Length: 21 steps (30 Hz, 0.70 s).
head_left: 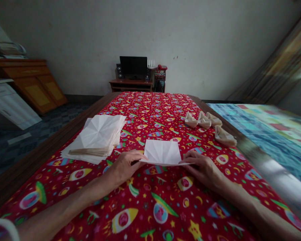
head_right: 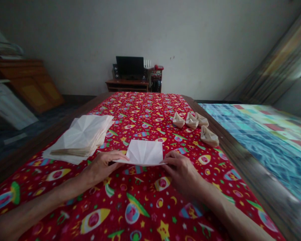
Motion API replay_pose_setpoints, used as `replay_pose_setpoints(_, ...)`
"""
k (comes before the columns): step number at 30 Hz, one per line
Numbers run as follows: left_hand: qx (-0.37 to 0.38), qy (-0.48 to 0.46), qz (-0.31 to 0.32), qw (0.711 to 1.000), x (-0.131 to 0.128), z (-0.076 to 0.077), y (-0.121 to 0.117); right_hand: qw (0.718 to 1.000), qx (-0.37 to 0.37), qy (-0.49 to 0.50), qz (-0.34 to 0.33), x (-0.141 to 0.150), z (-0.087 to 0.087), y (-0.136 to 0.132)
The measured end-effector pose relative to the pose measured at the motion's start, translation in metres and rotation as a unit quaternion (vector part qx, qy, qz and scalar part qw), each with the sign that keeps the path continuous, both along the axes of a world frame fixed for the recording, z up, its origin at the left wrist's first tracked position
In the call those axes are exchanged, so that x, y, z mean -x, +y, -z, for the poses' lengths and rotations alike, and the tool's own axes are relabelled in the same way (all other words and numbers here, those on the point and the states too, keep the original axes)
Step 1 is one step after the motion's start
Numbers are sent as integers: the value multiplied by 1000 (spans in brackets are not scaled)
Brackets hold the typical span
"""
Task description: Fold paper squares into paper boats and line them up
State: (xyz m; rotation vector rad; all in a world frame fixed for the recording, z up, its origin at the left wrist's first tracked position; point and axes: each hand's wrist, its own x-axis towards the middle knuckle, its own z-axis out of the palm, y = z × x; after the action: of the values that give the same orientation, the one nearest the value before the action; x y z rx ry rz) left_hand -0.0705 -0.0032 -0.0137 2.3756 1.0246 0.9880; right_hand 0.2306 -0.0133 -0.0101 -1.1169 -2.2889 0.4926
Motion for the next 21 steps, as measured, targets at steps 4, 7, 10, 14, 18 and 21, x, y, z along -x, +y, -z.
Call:
replay_pose_setpoints(4,34,80,-86,993,-5,-2,3,999,13,-10,49,4,2,4)
replay_pose_setpoints(7,41,132,-144,980,-9,-4,4,994,3,-50,92,10,2,6)
replay_pose_setpoints(10,41,199,-192,960,-15,-8,5,984,-19,-102,142,15,3,7)
replay_pose_setpoints(14,39,259,-209,942,-22,-17,6,973,-32,-138,181,18,5,6)
replay_pose_setpoints(18,48,279,-237,929,-27,-25,8,967,0,-154,203,19,3,5)
replay_pose_setpoints(21,54,281,-245,926,-28,-25,8,967,23,-157,198,20,-1,5)
